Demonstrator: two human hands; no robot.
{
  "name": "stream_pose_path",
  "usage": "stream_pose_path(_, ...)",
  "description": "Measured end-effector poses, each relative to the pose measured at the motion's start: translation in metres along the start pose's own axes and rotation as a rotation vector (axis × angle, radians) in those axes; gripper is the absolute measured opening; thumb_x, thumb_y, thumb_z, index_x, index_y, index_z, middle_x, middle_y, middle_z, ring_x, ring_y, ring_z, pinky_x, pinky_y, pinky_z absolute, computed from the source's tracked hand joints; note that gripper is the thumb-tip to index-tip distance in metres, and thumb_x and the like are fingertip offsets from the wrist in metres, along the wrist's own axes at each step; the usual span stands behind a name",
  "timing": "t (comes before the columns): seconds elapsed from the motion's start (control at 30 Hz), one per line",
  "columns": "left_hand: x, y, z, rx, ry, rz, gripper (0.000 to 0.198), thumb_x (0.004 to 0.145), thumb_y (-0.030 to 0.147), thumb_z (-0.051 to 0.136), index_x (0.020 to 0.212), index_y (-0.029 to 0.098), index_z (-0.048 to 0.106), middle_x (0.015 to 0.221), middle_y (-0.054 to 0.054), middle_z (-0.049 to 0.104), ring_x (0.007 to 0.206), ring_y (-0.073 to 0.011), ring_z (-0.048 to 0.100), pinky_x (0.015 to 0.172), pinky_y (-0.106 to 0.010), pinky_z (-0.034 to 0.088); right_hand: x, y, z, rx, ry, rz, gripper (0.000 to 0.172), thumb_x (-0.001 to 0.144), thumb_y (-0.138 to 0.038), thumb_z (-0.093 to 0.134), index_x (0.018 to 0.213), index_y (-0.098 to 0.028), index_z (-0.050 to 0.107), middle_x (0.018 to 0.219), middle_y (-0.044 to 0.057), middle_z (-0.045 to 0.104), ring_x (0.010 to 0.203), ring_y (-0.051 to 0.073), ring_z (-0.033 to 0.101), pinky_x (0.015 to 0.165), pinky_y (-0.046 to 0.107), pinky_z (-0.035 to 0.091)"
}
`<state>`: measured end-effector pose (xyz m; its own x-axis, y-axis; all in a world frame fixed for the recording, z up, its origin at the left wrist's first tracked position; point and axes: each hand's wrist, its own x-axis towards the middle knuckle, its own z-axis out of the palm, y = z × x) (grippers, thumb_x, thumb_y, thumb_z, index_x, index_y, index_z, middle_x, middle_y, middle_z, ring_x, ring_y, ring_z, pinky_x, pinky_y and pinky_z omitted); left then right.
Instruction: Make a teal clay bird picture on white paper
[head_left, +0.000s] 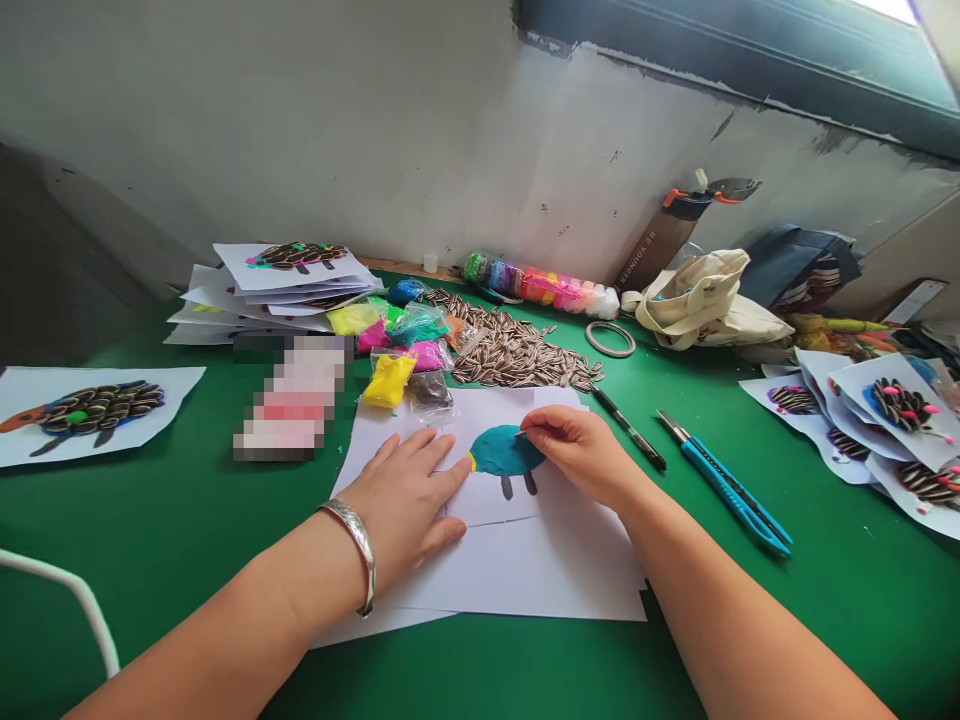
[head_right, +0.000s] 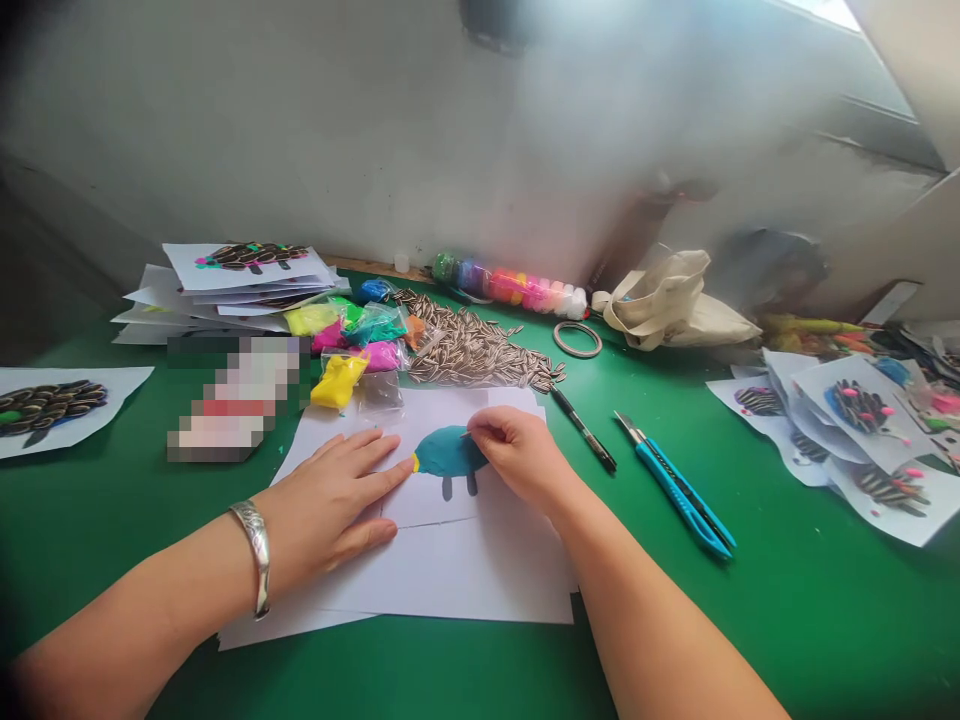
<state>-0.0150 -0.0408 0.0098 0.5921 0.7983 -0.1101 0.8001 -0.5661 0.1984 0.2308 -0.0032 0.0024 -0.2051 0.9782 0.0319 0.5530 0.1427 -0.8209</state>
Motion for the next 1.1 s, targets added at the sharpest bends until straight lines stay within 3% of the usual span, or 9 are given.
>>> stream_pose_path(0.23,0.001,0.002,-0.004,-0.032,-0.013,0.0,0.06,0.084,0.04,0.06,0.14,0.029,0.042,0.147,-0.013,0.041,0.138,-0.0359,0.032,0.108,-0.062,0.026,0.0,-0.001,-0.002,0.019,0.006,0.013,0.018,0.082,-0.031,0.055,0.084,-0.02,0.069,0.082,0.003,0.067,0.076,0.018,0.058,0.069,0.03,0.046)
stream_pose_path(0.47,0.003,0.005,-0.008,0.014,-0.081,-0.022,0.055,0.085,0.046,0.057,0.137,0.029,0.047,0.151,-0.014,0.036,0.14,-0.036,0.028,0.109,-0.061,0.025,0.001,0.001,-0.001,0.009,-0.012,0.02,0.017,0.081,-0.029,0.055,0.084,-0.02,0.069,0.08,0.002,0.066,0.075,0.017,0.057,0.069,0.03,0.044)
stream_pose_path(0.63,0.002,0.001,-0.005,-0.058,-0.049,-0.044,0.073,0.084,0.043,0.058,0.148,0.03,0.026,0.154,-0.009,0.032,0.142,-0.0306,0.024,0.112,-0.057,0.02,0.002,0.002,-0.002,0.077,-0.012,0.042,0.017,0.08,-0.03,0.056,0.084,-0.02,0.069,0.078,0.001,0.065,0.075,0.016,0.056,0.067,0.028,0.043)
stream_pose_path(0.8,0.007,0.002,-0.006,-0.012,-0.037,-0.045,0.063,0.085,0.05,0.056,0.142,0.027,0.042,0.153,-0.012,0.033,0.142,-0.0324,0.024,0.113,-0.059,0.019,0.003,0.001,-0.002,0.089,-0.023,0.055,0.017,0.079,-0.03,0.056,0.084,-0.02,0.069,0.077,0.001,0.064,0.073,0.016,0.054,0.066,0.028,0.042)
stream_pose_path(0.97,0.01,0.001,-0.007,-0.012,-0.035,-0.058,0.058,0.085,0.048,0.056,0.138,0.028,0.047,0.151,-0.011,0.038,0.14,-0.0317,0.028,0.112,-0.06,0.02,0.004,0.001,-0.003,0.039,-0.017,0.019,0.016,0.08,-0.027,0.054,0.082,-0.02,0.069,0.076,0.0,0.064,0.074,0.016,0.055,0.066,0.027,0.041)
stream_pose_path(1.1,0.011,-0.001,-0.006,-0.053,-0.028,-0.044,0.069,0.085,0.047,0.055,0.147,0.028,0.031,0.153,-0.009,0.034,0.142,-0.0302,0.025,0.112,-0.061,0.018,0.004,0.004,-0.003,0.071,-0.015,0.008,0.017,0.079,-0.026,0.054,0.083,-0.02,0.069,0.075,0.0,0.063,0.073,0.016,0.055,0.065,0.027,0.04)
